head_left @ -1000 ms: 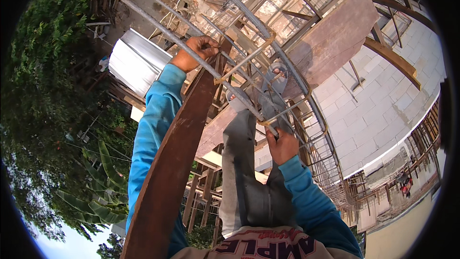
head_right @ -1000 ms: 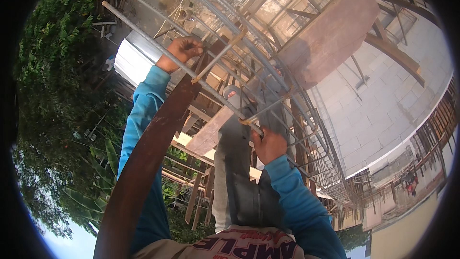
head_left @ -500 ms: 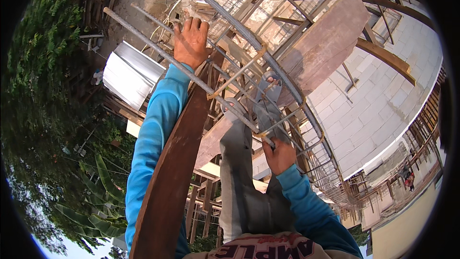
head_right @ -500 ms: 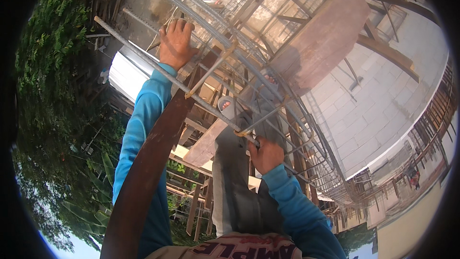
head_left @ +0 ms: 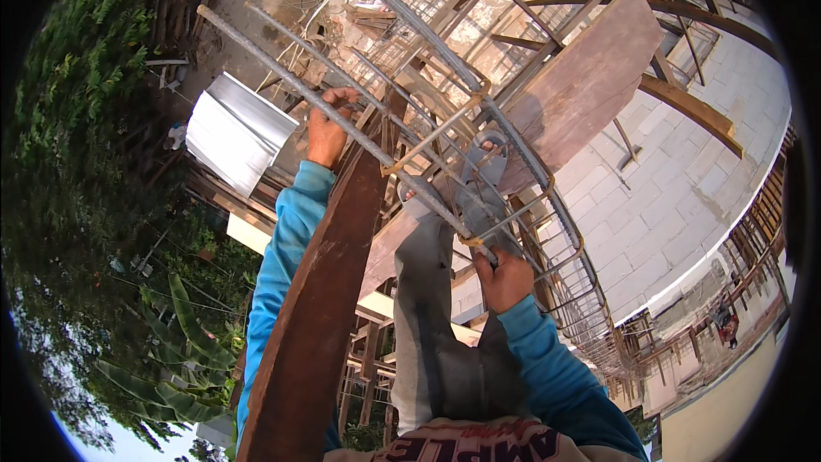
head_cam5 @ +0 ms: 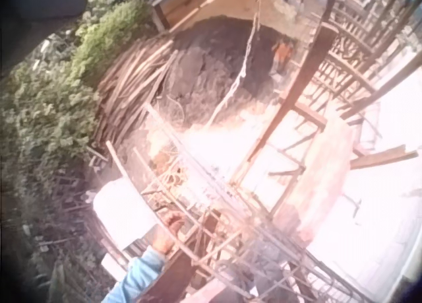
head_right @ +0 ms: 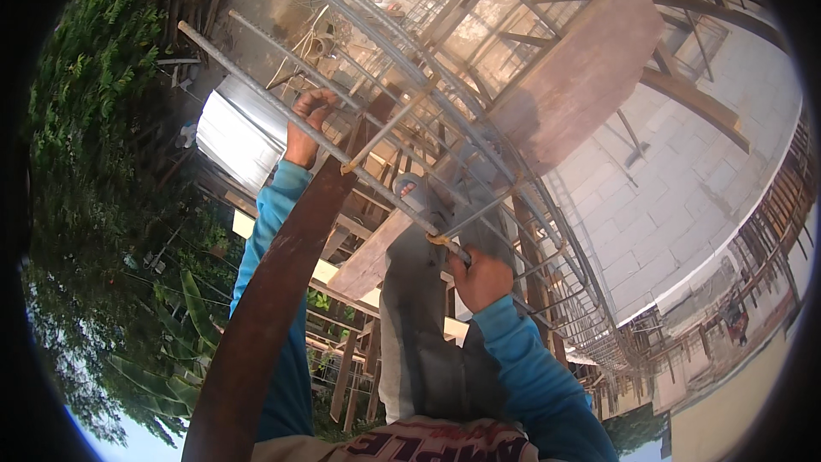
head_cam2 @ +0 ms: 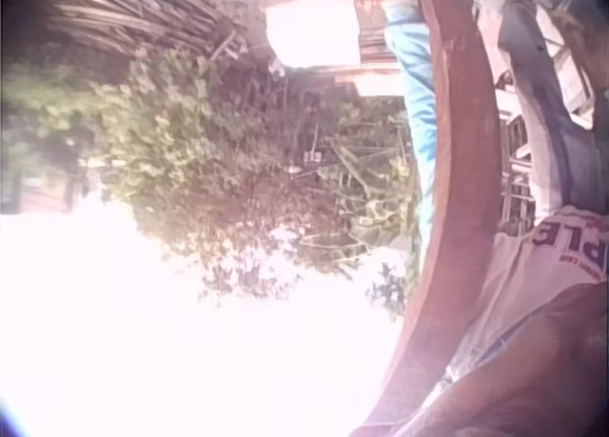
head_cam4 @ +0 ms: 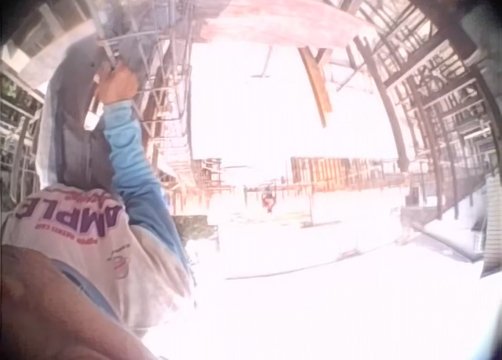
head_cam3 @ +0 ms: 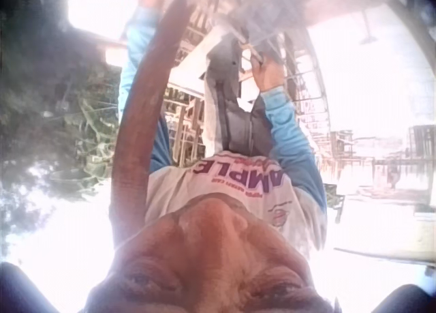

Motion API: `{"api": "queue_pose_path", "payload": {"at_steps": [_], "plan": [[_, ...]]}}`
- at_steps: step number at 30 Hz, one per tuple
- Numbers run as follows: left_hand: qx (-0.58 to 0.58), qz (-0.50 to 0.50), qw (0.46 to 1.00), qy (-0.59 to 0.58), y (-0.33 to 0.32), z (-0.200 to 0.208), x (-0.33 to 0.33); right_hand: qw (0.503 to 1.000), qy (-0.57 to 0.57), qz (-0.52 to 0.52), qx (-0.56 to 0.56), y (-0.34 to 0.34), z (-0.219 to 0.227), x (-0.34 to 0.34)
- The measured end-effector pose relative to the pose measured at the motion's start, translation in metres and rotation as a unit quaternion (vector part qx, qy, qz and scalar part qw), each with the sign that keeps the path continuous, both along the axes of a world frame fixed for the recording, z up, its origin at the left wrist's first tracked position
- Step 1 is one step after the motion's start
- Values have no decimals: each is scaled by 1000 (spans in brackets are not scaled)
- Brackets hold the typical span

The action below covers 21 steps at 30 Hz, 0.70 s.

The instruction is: The person hammers a nail into a wooden plank, retrieves more nails from a bucket, and then moves a long wooden beam to position it across a metal rebar structure.

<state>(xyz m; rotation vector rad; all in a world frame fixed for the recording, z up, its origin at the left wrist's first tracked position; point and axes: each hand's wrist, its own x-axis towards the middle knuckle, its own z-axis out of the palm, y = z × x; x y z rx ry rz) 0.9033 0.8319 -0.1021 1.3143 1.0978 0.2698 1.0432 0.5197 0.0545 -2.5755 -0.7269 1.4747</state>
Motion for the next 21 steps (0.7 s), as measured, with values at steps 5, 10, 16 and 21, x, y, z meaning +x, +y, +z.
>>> {"api": "queue_pose_path", "payload": {"at_steps": [5,10,16,21], "plan": [[-186,-201,957,-95,-1,-13,8,1000,-8,3,29,3,-1,1],[-65,-284,956,-6,2,1,15,998,-50,-1,24,-3,-6,-2],[214,-375,901,31,13,1,10,999,-28,2,15,0,-4,2],[327,-435,828,138,18,2,6,999,-24,-1,29,3,-1,4]]}}
